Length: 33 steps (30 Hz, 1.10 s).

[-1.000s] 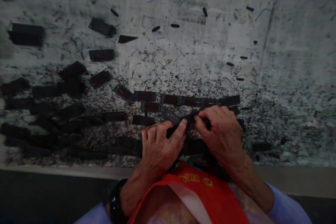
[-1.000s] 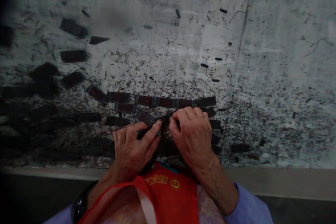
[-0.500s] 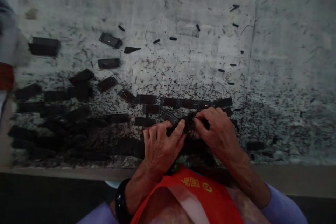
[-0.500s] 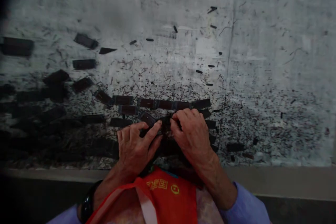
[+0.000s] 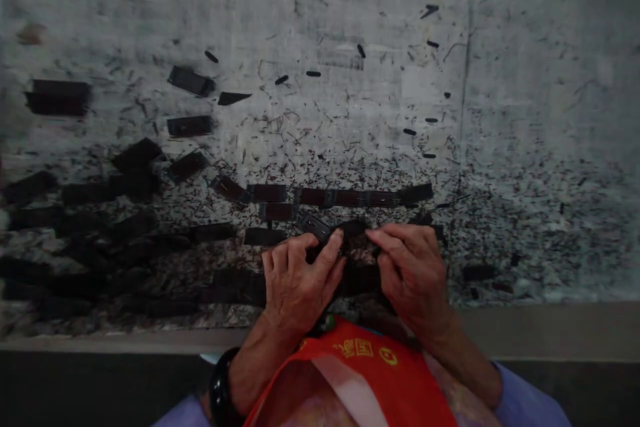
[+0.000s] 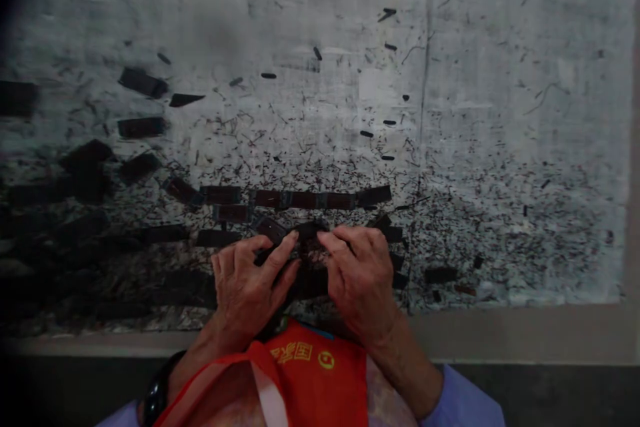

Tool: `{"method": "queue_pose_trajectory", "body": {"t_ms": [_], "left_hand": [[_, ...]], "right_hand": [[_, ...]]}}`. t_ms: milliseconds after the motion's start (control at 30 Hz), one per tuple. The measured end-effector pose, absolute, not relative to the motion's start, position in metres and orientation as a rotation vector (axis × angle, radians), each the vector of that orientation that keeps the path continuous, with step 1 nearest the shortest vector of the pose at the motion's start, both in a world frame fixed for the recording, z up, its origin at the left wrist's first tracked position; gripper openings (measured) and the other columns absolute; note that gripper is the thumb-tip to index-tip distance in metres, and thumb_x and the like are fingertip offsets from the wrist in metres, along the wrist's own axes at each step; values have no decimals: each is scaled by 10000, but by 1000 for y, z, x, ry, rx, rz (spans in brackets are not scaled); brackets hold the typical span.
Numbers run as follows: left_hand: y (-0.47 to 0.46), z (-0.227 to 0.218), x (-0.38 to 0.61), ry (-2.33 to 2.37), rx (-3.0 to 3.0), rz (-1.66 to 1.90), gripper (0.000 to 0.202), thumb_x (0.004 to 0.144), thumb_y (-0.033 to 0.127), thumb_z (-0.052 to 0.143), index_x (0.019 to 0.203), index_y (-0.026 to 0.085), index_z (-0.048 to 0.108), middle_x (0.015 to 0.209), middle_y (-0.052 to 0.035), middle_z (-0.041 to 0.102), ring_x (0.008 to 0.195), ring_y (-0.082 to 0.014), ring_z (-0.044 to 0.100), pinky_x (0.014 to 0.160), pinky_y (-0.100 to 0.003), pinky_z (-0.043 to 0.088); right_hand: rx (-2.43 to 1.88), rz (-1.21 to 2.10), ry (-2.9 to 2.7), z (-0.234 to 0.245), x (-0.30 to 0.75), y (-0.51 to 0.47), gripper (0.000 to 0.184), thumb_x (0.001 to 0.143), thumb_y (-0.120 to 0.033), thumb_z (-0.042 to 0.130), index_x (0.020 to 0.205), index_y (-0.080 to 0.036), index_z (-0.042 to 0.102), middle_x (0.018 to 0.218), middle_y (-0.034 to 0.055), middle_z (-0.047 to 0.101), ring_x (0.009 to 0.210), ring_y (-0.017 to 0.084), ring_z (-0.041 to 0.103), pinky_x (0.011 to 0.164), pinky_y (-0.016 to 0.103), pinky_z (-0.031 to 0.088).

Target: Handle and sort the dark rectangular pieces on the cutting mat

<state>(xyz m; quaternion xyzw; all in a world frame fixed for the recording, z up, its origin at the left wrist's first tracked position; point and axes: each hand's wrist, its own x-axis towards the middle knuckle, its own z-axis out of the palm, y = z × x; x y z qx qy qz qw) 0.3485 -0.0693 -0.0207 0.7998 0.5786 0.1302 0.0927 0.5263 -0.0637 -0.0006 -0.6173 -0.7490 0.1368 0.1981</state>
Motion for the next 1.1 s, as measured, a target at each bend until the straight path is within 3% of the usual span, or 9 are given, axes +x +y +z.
{"method": "queue_pose_trajectory", "body": {"t_ms": [267, 500, 700, 1100], "left_hand": [[-69, -22, 348, 1717, 2360, 370, 306, 827, 332, 597, 1130, 305, 626, 927, -69, 569, 816, -231, 485, 712, -363, 330], [-69, -21, 348, 1715, 2353, 383, 303, 829, 325, 597, 1129, 311, 630, 926, -67, 569, 825, -224, 479, 723, -356, 328], [-71, -20, 346, 1689, 2402, 382, 307, 834, 318, 589, 1138, 302, 630, 950, -78, 571, 842, -232, 481, 723, -363, 336], [-77, -13, 344, 1644, 2430, 352, 299, 838, 290, 583, 1131, 282, 639, 1004, -105, 569, 911, -258, 487, 782, -389, 361]], "right_hand": [[-1912, 229, -2275, -4, 520, -64, 318, 812, -129, 564, 1089, -254, 655, 1007, 56, 649, 937, 236, 478, 811, 387, 350], [-1848, 221, -2150, -6, 533, -64, 234, 806, -121, 572, 968, -240, 691, 945, 40, 663, 922, 221, 492, 808, 376, 358], [-1869, 240, -2229, -3, 526, -69, 280, 812, -139, 580, 1046, -265, 668, 999, 49, 646, 961, 233, 468, 816, 384, 342], [-1911, 203, -2090, 1, 533, -74, 239, 812, -138, 567, 982, -258, 683, 958, 42, 650, 951, 228, 469, 836, 388, 346]]}}
